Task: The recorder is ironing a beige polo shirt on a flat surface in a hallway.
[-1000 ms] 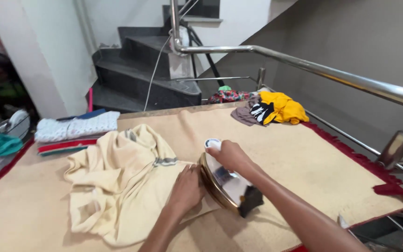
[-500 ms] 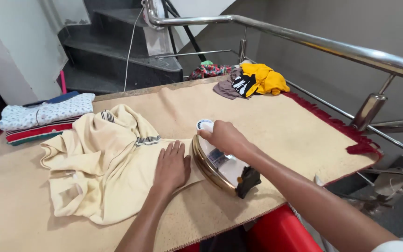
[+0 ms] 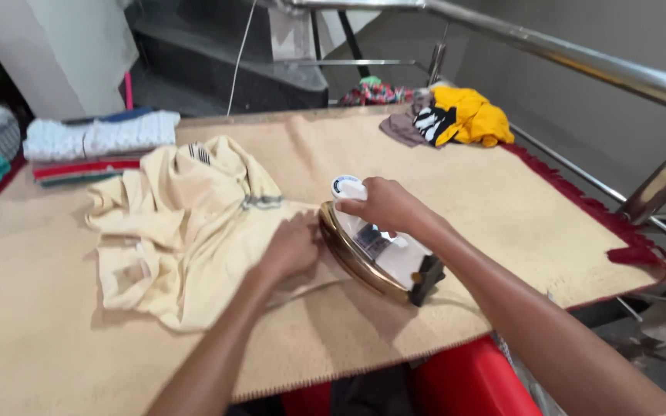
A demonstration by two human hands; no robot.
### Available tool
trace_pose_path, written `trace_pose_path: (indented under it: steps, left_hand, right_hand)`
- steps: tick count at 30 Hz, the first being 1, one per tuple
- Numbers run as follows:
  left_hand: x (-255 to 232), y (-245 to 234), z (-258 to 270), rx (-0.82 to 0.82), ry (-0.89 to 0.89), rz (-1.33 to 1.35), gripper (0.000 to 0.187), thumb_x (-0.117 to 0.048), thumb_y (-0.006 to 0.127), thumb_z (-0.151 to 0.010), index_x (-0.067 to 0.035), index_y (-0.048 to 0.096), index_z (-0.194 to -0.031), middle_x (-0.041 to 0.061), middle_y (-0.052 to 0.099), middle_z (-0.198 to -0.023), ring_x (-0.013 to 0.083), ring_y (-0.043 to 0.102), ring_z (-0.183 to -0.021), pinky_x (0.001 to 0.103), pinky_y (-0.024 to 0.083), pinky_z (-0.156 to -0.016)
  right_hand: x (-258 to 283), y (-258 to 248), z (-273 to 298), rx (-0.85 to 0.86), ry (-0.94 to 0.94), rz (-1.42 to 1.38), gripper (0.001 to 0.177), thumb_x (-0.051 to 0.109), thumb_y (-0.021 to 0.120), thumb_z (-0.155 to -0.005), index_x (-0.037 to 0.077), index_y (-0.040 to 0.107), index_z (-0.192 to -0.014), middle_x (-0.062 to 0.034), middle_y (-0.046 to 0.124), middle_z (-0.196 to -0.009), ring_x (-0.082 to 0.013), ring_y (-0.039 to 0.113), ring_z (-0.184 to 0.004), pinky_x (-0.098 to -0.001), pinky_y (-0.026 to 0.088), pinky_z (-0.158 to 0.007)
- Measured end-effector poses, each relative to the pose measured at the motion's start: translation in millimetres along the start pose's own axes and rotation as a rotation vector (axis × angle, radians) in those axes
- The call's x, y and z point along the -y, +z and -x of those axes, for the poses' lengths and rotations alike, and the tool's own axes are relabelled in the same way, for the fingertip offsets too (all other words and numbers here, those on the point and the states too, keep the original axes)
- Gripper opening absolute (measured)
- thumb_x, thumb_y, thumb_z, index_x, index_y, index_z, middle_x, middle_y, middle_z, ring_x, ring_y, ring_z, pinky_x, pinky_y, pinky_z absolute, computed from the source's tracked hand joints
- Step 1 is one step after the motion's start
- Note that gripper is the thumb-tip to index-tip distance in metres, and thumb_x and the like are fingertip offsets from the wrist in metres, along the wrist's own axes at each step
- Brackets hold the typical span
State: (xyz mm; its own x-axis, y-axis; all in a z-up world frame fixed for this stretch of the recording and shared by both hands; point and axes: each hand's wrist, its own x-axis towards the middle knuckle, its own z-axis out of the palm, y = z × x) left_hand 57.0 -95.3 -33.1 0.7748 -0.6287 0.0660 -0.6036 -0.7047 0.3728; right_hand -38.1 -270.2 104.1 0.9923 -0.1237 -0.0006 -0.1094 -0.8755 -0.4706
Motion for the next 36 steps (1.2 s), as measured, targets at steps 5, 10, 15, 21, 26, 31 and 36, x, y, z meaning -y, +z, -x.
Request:
trace_pose_path:
  steps: [5, 10, 15, 21, 26, 31, 36]
  left_hand:
    - [31.4, -28.1, 42.7, -0.021, -0.079, -0.048, 0.062, -0.037, 0.044, -0.100, -0.010, 0.037, -0.155, 0.009, 0.027, -0.167, 0.0270, 0.021, -0.156, 0.047, 0.011, -0.125]
    - [37.4, -39.1, 62.7, -0.065, -0.084, -0.041, 0.069, -0.052, 0.046, -0.100, -0.010, 0.035, -0.154, 0.014, 0.023, -0.165, 0.0304, 0.018, -0.153, 0.045, 0.011, -0.124]
    - [45.7, -37.9, 69.3, -0.276, -0.009, 0.101, 0.064, -0.045, 0.052, -0.099, -0.003, 0.049, -0.147, 0.018, 0.049, -0.154, 0.0305, 0.038, -0.148, 0.043, 0.025, -0.123]
    - [53.2, -36.2, 69.1, -0.451, -0.035, 0.561, 0.057, -0.044, 0.054, -0.099, -0.004, 0.059, -0.140, 0.018, 0.064, -0.140, 0.0309, 0.059, -0.132, 0.038, 0.043, -0.110]
    - [46.4, -47.3, 73.4, -0.488, -0.040, 0.729, 0.051, -0.039, 0.054, -0.101, -0.004, 0.061, -0.137, 0.017, 0.066, -0.136, 0.0276, 0.061, -0.129, 0.034, 0.043, -0.108]
    - [55.8, -39.6, 73.0, -0.536, -0.012, 0.785, 0.048, -0.037, 0.053, -0.101, -0.003, 0.063, -0.134, 0.016, 0.072, -0.127, 0.0238, 0.066, -0.119, 0.031, 0.046, -0.103]
    - [40.4, -56.7, 82.5, -0.520, -0.094, 0.825, 0.048, -0.036, 0.052, -0.101, -0.003, 0.064, -0.133, 0.014, 0.071, -0.128, 0.0225, 0.064, -0.120, 0.031, 0.045, -0.104]
  right_hand:
    - [14.8, 2.1, 31.3, 0.015, -0.062, -0.030, 0.054, 0.052, 0.074, -0.082, 0.000, 0.070, -0.095, -0.0159, 0.070, -0.064, -0.0219, 0.065, -0.047, -0.0416, 0.052, -0.044]
    - [21.9, 6.4, 0.0, 0.014, -0.042, -0.010, 0.060, 0.053, 0.076, -0.083, -0.007, 0.071, -0.088, -0.0187, 0.071, -0.067, -0.0216, 0.065, -0.046, -0.0388, 0.052, -0.042]
    - [35.1, 19.7, -42.1, -0.087, -0.036, 0.017, 0.061, 0.054, 0.077, -0.084, -0.007, 0.070, -0.087, -0.0135, 0.068, -0.064, -0.0218, 0.067, -0.047, -0.0360, 0.054, -0.043]
    - [25.7, 23.9, -19.9, 0.104, -0.013, -0.107, 0.055, 0.054, 0.077, -0.081, 0.000, 0.074, -0.088, -0.0087, 0.066, -0.060, -0.0172, 0.060, -0.045, -0.0344, 0.045, -0.041]
    - [54.4, 22.7, 30.7, 0.112, 0.028, -0.169, 0.051, 0.049, 0.076, -0.082, -0.001, 0.070, -0.086, -0.0106, 0.063, -0.053, -0.0202, 0.058, -0.040, -0.0374, 0.045, -0.039]
    - [56.2, 54.2, -25.6, -0.008, -0.021, -0.279, 0.060, 0.046, 0.073, -0.088, -0.011, 0.070, -0.070, -0.0135, 0.061, -0.051, -0.0212, 0.059, -0.039, -0.0367, 0.044, -0.040]
    - [57.2, 71.9, -69.8, 0.040, -0.033, -0.386, 0.057, 0.042, 0.074, -0.089, -0.010, 0.064, -0.068, -0.0137, 0.063, -0.058, -0.0224, 0.060, -0.040, -0.0394, 0.047, -0.038]
